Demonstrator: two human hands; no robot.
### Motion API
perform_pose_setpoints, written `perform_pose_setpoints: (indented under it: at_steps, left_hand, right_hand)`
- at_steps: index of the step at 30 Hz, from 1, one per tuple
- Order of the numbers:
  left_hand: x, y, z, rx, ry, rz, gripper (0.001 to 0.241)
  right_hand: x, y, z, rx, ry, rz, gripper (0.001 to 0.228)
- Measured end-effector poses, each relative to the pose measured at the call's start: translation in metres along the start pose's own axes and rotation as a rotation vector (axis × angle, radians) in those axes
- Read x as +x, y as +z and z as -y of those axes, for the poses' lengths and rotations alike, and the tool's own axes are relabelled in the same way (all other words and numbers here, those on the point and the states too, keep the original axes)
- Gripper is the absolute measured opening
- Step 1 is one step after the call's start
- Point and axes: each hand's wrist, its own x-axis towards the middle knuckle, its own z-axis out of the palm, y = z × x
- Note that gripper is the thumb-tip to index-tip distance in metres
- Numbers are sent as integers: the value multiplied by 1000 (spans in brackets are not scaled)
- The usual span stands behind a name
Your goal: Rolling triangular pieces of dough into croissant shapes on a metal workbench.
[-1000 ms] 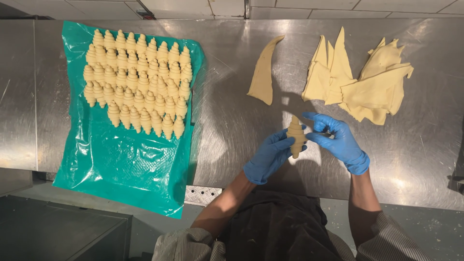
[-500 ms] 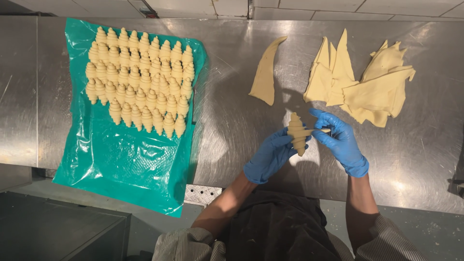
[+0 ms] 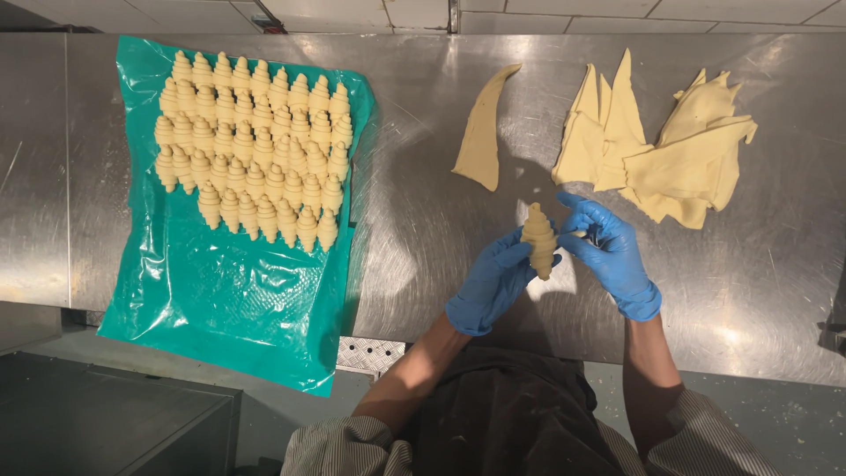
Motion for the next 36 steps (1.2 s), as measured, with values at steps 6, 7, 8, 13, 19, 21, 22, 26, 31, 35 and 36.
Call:
perform_pose_setpoints:
  at_steps: [6, 7, 8, 13, 19, 21, 22, 26, 31, 35, 36]
  left_hand:
    - [1, -2, 1, 116, 28, -36, 50]
    - [1, -5, 2, 115, 31, -37, 50]
    - [0, -9, 3, 140, 52, -38, 49]
    - [-3, -20, 5, 89, 64, -67, 45]
    - [-14, -12, -12, 72, 74, -10, 44]
    - [-22, -16, -19, 72, 69, 48, 45]
    - [-24, -18, -20, 68, 88, 40, 45]
    - [-47, -48, -38, 50, 159, -63, 46]
    - [-110, -75, -95, 45, 242, -130, 45]
    - [-184, -129, -200, 271, 459, -463, 31]
    - [-203, -155, -233, 420, 505, -708, 24]
  right_hand:
    - [0, 3, 2, 53, 13, -18, 62]
    - [0, 4, 5, 52, 14, -15, 62]
    - [0, 5, 7, 80, 66, -48, 61]
    - [2, 12, 12, 109, 86, -79, 55]
    - [7, 27, 9, 36, 58, -63, 52]
    - [11, 37, 7, 74, 33, -40, 55]
    - [10, 43, 7, 74, 35, -18, 55]
    - [27, 84, -6, 58, 20, 30, 64]
    - [53, 154, -29, -38, 40, 140, 62]
    - [65, 199, -46, -79, 141, 222, 63]
    - [65, 207, -47, -85, 119, 242, 63]
